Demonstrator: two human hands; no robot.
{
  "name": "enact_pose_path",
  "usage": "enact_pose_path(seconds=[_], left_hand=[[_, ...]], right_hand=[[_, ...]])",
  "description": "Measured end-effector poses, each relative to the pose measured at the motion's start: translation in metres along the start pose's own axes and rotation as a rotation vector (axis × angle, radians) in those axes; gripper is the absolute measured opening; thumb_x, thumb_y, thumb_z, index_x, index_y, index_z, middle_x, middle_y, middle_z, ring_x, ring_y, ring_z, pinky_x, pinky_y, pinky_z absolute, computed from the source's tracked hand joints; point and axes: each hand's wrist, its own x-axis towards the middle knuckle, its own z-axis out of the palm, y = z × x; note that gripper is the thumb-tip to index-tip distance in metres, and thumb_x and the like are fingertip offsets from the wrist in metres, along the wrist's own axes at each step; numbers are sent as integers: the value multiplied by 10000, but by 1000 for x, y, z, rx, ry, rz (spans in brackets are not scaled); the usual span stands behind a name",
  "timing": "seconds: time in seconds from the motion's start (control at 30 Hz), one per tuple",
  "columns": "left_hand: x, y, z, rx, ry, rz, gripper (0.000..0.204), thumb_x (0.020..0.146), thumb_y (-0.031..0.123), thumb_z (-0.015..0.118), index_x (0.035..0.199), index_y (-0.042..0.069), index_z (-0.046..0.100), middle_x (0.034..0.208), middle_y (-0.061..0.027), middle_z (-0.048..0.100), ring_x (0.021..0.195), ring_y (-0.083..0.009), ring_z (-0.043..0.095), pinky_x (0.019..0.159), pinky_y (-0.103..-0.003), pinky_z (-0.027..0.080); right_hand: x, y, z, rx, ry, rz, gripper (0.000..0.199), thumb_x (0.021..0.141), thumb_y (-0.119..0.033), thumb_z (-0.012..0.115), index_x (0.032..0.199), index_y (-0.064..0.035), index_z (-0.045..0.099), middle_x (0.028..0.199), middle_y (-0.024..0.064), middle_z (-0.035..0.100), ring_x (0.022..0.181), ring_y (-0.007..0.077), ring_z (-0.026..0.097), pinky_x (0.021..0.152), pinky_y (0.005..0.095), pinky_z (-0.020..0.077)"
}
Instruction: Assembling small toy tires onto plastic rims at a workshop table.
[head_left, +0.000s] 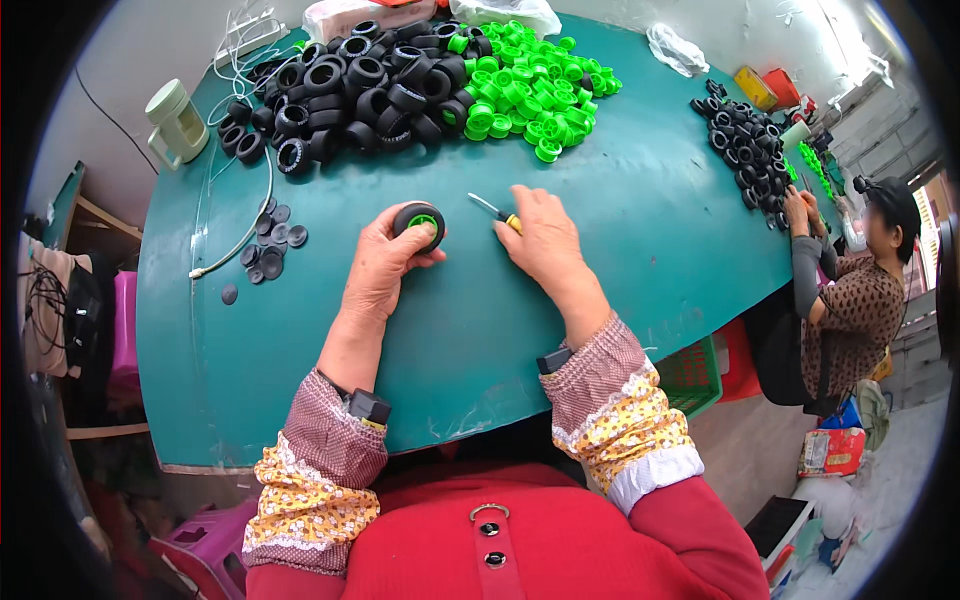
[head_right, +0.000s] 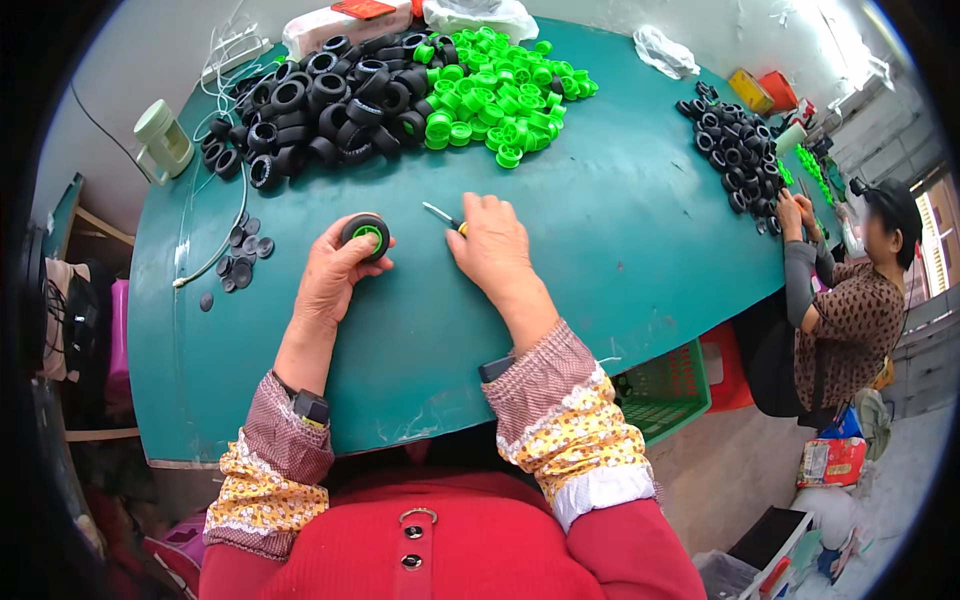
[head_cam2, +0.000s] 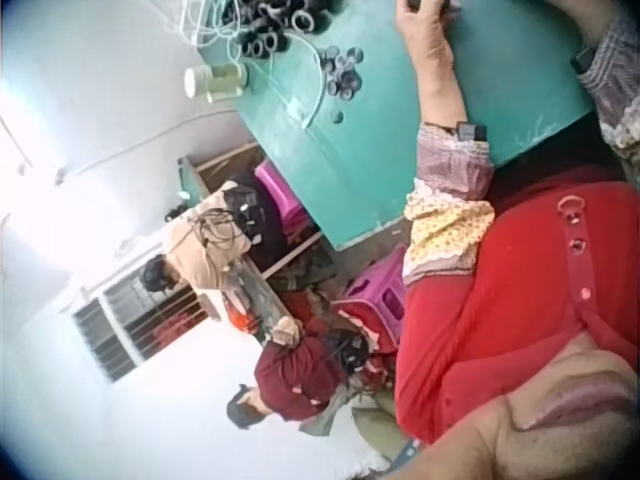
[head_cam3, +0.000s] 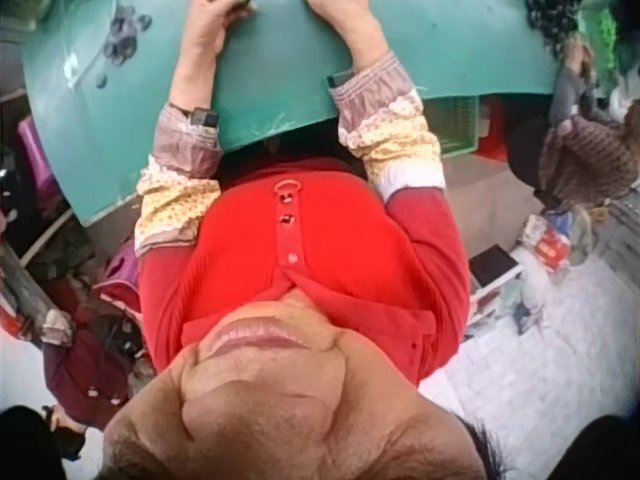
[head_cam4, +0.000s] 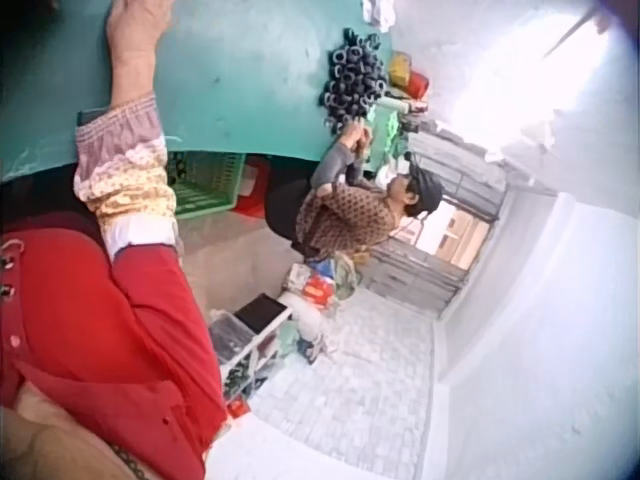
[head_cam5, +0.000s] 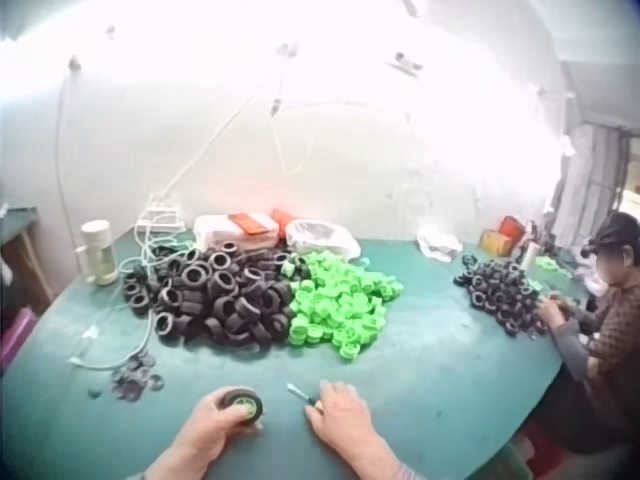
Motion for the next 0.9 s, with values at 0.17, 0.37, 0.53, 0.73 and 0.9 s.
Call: enact_pose_path(seconds=[0.17,0.37,0.53,0.73,0.9], left_hand=[[2,-1,1,29,25,-34,264,780,137,592,997,-1,534,816,-108,604,603,-133,585,548,-206,474],[2,0,0,88,1,-36,238,781,129,583,974,-2,536,797,-119,603,590,-143,580,535,-216,480],[0,-3,-2,-139,-56,-56,238,786,141,572,959,-15,529,765,-144,598,578,-168,580,539,-242,499],[-5,-1,-2,-256,-69,-77,203,787,142,566,915,-11,526,744,-139,595,558,-178,577,537,-254,504],[-3,-10,-5,-253,-66,-115,221,781,138,584,935,-9,525,794,-115,598,609,-176,593,548,-261,511]], right_hand=[[4,-11,18,40,-125,2,163,751,-181,585,835,-52,530,877,135,551,809,305,542,719,397,449],[3,-20,15,464,-78,148,79,772,-100,531,807,-34,507,788,149,554,680,343,568,621,431,467],[-2,-25,17,1,-79,-127,109,756,-109,543,830,-45,496,885,147,534,829,316,528,673,399,454],[-1,-25,14,88,51,-185,356,686,-143,629,1007,-32,522,997,142,510,947,312,479,817,398,407],[-2,-32,2,592,-34,-258,629,607,-178,720,1151,-12,454,1079,176,499,1026,329,465,883,391,384]])
